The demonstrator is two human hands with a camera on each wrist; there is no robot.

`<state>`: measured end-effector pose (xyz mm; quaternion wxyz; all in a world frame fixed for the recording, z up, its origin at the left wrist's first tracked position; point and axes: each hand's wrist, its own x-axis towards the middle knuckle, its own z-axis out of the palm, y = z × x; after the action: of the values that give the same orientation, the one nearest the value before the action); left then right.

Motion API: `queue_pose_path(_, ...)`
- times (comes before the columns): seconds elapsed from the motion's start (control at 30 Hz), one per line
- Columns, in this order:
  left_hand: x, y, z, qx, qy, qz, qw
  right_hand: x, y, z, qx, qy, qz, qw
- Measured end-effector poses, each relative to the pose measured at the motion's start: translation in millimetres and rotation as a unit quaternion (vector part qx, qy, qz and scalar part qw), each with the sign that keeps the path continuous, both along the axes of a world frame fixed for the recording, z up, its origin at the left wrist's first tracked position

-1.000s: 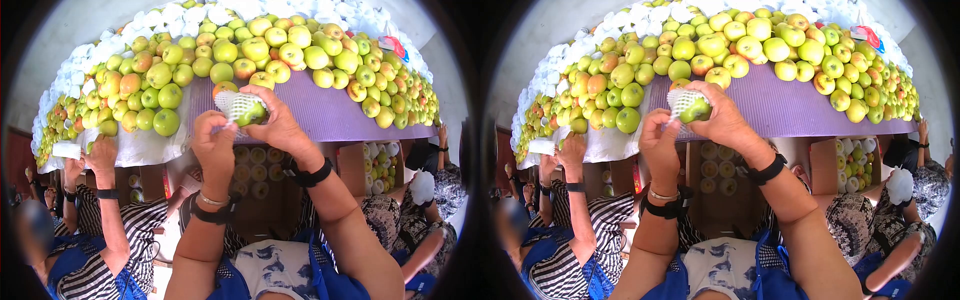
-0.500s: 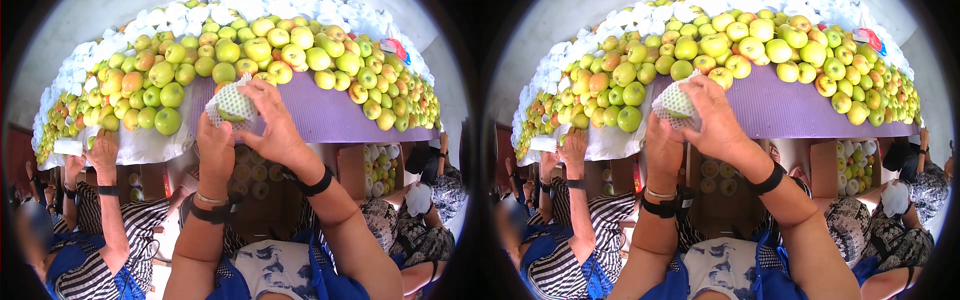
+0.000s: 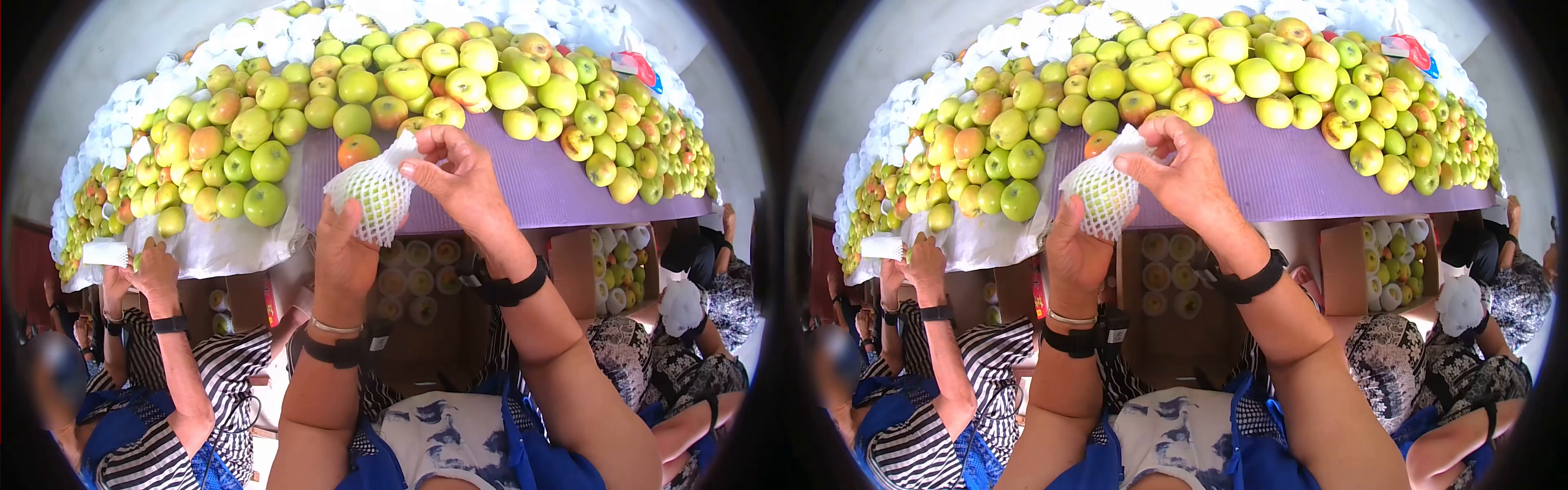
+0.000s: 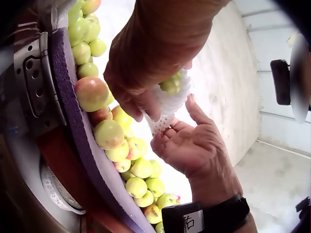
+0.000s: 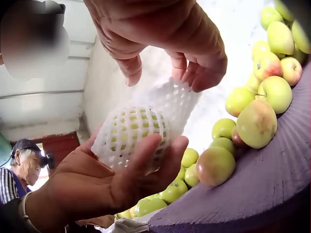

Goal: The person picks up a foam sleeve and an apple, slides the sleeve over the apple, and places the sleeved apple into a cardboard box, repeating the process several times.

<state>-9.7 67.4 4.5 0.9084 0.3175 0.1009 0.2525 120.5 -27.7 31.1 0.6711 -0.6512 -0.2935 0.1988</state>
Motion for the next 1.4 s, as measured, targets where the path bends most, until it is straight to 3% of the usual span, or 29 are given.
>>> queue_pose_path(0.03,0.8,-1.6,2.2,0.001,0.004,0.008,1.000,0.2,-0.4,1.5,-0.037,0.006,0.003,0.999)
queue_pose_path(0.13,2.2,-4.4,5.5,0.005,0.013,0.024,1.000,-3.5,1.5,-5.5,-0.064,-0.182,-0.119,0.974)
queue_pose_path(0.23,6.0,-4.4,-5.8,0.044,0.009,0.070,0.997,-8.7,0.0,0.1,-0.017,-0.189,-0.023,0.982)
queue_pose_path(0.33,7.7,-4.3,-7.5,0.058,0.011,0.095,0.994,-19.3,4.4,-1.9,-0.001,-0.320,0.068,0.945)
queue_pose_path(0.43,3.8,3.1,-7.7,-0.018,-0.034,0.005,0.999,-16.5,3.6,-10.9,-0.001,-0.139,0.088,0.986)
queue_pose_path(0.47,4.1,1.1,-5.9,0.001,-0.016,0.017,1.000,-13.6,5.8,-15.8,0.070,0.071,0.128,0.987)
queue_pose_path(0.57,6.4,-5.0,-0.8,0.056,0.029,0.050,0.997,-3.9,0.3,-9.1,0.049,0.046,0.151,0.986)
queue_pose_path(0.67,7.8,-6.5,-3.6,0.090,0.048,0.072,0.992,-7.4,2.9,-15.5,0.057,0.064,0.129,0.988)
queue_pose_path(0.77,9.1,-8.1,-4.4,0.085,0.064,0.086,0.991,-10.4,7.7,-29.0,0.036,-0.029,0.042,0.998)
queue_pose_path(0.83,10.7,-11.3,-3.7,0.083,0.070,0.094,0.990,-12.1,11.0,-30.3,0.031,-0.183,-0.002,0.983)
queue_pose_path(0.9,3.4,-7.4,-15.4,0.233,0.092,0.089,0.964,-15.1,13.5,-26.3,0.026,-0.315,-0.048,0.948)
queue_pose_path(0.97,-0.7,2.7,-30.3,0.283,0.068,0.020,0.956,-22.1,10.2,-26.4,0.010,-0.370,-0.043,0.928)
queue_pose_path(1.0,-2.1,7.0,-31.0,0.216,0.045,-0.008,0.975,-26.7,14.8,-33.1,-0.025,-0.335,-0.037,0.941)
queue_pose_path(1.07,0.7,12.4,-28.9,0.063,0.034,-0.028,0.997,-31.5,20.7,-32.0,0.017,-0.352,-0.049,0.934)
queue_pose_path(1.13,-1.0,15.7,-28.7,0.075,0.023,-0.004,0.997,-33.4,14.9,-29.1,0.040,-0.330,-0.005,0.943)
queue_pose_path(1.23,-3.4,24.4,-26.6,0.068,-0.052,-0.080,0.993,-23.0,12.7,-30.4,0.119,-0.240,-0.026,0.963)
queue_pose_path(1.37,-4.3,21.7,-30.6,0.048,0.021,0.002,0.999,-11.3,-3.0,-15.9,0.008,-0.185,-0.209,0.960)
queue_pose_path(1.4,-3.2,20.9,-31.9,0.049,0.012,-0.021,0.999,-10.1,-4.4,-13.8,0.008,-0.187,-0.250,0.950)
